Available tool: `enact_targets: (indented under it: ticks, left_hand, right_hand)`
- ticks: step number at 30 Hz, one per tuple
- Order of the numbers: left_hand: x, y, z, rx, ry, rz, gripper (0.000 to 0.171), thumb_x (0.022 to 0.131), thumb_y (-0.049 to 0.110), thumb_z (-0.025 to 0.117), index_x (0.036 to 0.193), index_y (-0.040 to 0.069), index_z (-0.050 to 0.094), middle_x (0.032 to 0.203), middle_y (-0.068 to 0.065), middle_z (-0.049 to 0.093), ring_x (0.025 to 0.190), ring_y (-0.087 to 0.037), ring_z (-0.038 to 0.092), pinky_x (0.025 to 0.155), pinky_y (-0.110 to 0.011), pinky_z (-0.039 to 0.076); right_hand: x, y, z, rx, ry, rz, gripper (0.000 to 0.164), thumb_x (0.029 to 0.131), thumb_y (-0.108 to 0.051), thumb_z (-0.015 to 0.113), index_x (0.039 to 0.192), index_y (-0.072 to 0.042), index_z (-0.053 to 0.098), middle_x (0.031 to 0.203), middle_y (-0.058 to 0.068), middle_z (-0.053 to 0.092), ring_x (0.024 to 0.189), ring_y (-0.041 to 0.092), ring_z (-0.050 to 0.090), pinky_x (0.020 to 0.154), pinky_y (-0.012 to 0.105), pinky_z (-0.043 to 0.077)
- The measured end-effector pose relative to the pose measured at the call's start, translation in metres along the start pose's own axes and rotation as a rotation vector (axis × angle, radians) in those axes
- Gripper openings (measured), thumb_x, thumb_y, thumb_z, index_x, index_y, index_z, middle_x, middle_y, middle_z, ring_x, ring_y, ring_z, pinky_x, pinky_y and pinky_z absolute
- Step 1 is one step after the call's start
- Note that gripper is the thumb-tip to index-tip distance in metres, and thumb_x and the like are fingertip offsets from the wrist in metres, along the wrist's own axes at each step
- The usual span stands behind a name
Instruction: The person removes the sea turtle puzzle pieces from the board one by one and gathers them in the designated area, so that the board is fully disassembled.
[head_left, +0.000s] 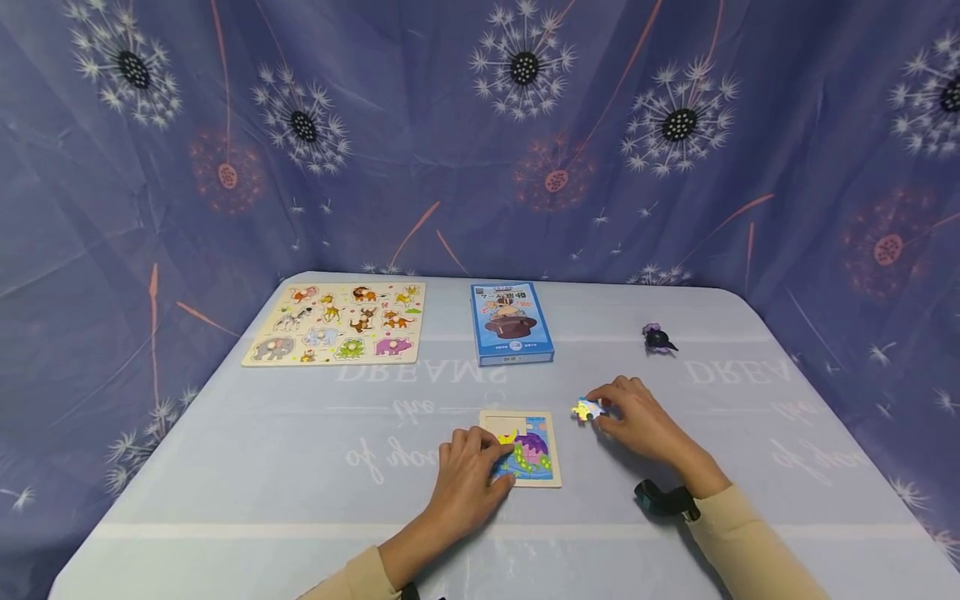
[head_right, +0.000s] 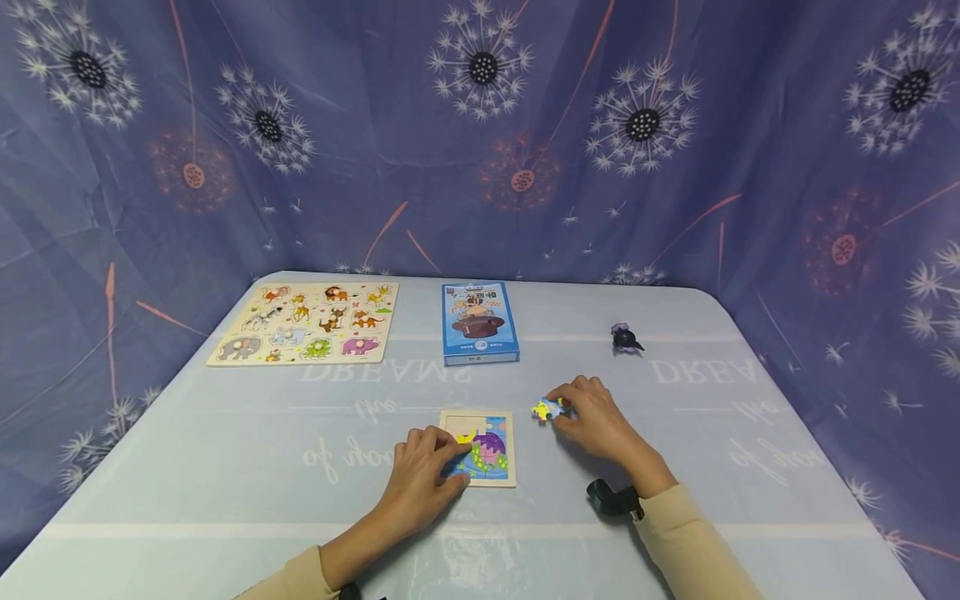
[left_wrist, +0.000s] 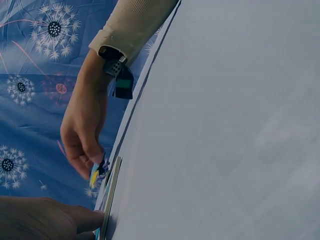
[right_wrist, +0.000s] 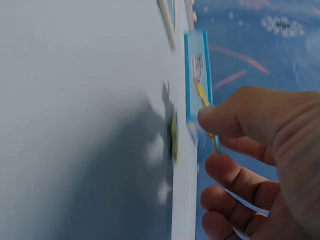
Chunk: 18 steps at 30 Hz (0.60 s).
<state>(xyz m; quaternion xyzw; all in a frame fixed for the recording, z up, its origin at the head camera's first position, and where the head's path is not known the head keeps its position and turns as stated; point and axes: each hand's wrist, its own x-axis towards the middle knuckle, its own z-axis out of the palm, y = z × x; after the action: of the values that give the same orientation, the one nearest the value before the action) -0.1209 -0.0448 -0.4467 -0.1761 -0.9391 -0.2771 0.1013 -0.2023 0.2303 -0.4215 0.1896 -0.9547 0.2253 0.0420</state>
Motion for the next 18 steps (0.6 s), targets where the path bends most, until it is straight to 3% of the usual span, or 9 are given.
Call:
enact_targets:
  ticks: [9, 18]
  left_hand:
    - [0.000, 0.000, 0.001, -0.004, 0.006, -0.002, 0.037, 0.078, 0.024, 0.072, 0.114, 0.015, 0.070, 0.103, 0.000, 0.052, 0.097, -0.016, 0.039, 0.080, -0.037, 0.027]
    - [0.000, 0.000, 0.001, 0.002, 0.002, -0.005, 0.037, 0.079, 0.025, 0.072, 0.114, 0.015, 0.069, 0.104, 0.001, 0.051, 0.096, -0.015, 0.039, 0.080, -0.036, 0.027]
  right_hand:
    - [-0.002, 0.044, -0.013, 0.054, -0.013, 0.003, 0.031, 0.079, -0.008, 0.069, 0.110, -0.011, 0.067, 0.097, 0.006, 0.059, 0.089, 0.019, 0.042, 0.074, 0.031, 0.032]
    - [0.000, 0.060, -0.012, 0.107, -0.057, 0.022, 0.032, 0.081, -0.010, 0.068, 0.113, -0.012, 0.067, 0.099, 0.006, 0.059, 0.089, 0.019, 0.041, 0.075, 0.031, 0.033]
